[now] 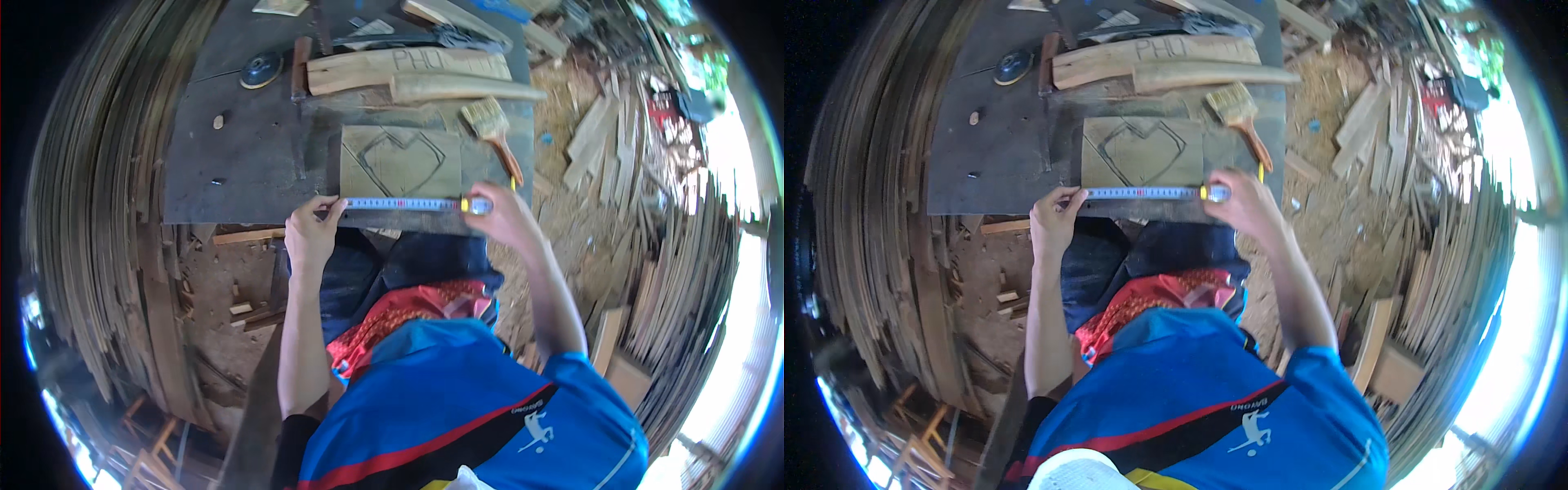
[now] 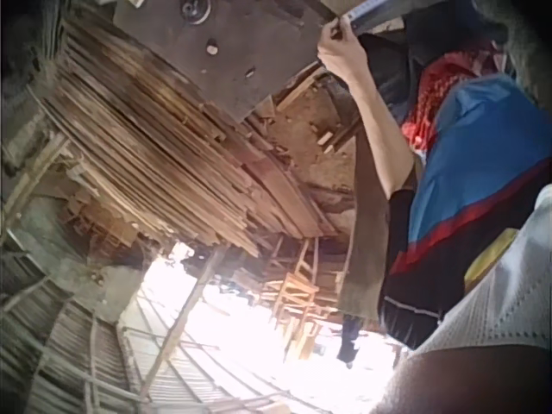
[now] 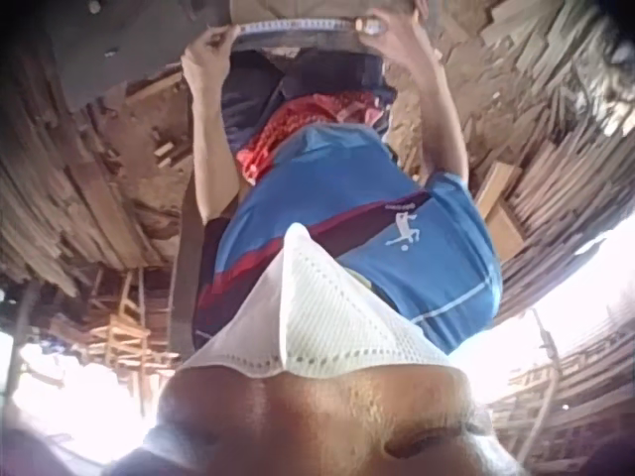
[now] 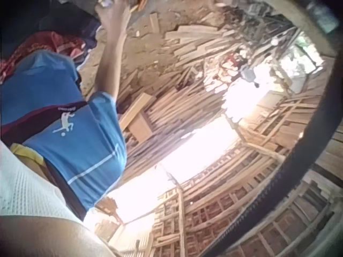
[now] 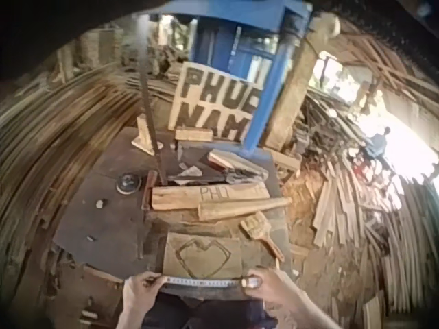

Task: Shaping a piece of wood with a file and measuring it with a tape measure.

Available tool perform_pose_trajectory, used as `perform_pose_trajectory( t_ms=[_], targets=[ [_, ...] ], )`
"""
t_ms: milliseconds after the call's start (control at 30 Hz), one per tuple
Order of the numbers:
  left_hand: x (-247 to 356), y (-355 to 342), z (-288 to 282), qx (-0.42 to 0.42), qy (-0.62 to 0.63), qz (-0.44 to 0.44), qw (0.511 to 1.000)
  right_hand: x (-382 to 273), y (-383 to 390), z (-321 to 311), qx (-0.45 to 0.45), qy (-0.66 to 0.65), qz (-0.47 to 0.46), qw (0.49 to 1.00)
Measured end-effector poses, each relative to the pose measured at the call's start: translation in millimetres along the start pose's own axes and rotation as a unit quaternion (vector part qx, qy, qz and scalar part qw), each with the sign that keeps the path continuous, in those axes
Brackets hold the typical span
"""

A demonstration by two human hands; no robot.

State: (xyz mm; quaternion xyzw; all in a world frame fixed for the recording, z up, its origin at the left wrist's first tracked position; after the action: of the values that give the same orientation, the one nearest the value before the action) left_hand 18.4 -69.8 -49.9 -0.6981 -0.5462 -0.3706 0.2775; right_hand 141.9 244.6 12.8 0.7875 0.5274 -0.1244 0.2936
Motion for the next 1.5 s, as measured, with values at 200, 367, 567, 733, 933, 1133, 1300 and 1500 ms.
perform_pose_trajectory(
  t_ms=[200,367,567,733,933,1133,1300,1500],
  targets=[
    [14,7,-10,-0.015,-0.023,0.016,0.999,5,5,9,-0.004,-0.089,0.036,0.995],
    [7,14,-8,0.013,-0.011,0.023,1.0,2,5,10,-0.024,-0.084,0.018,0.996],
    [6,15,-1,0.036,0.017,0.041,0.998,12,3,5,-0.027,-0.077,-0.007,0.997],
    [3,14,2,0.033,0.009,0.034,0.999,17,1,7,-0.03,-0.096,-0.014,0.995],
    [15,11,-4,-0.006,-0.003,-0.022,1.0,16,4,4,-0.016,-0.136,-0.017,0.99],
    [11,14,-4,-0.006,0.0,-0.02,1.0,16,6,6,-0.019,-0.146,-0.009,0.989],
    [6,8,-4,-0.003,0.002,-0.006,1.0,19,5,7,-0.03,-0.151,0.002,0.988],
    [12,7,-7,-0.009,0.033,-0.019,0.999,8,5,4,-0.012,-0.128,0.004,0.992]
  ],
)
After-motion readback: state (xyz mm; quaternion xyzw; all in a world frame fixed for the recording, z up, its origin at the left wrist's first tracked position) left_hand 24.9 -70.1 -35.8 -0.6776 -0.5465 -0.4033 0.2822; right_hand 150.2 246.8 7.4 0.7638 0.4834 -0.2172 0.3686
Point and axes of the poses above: each hand's wrist, its own y-axis away from the middle knuckle, its own z-axis out of the palm, x = y × z, the point moved 3 cm from there along -y, towards the middle knuckle, and after that the axes turned 12 degrees about z, right-handed, at the moved point
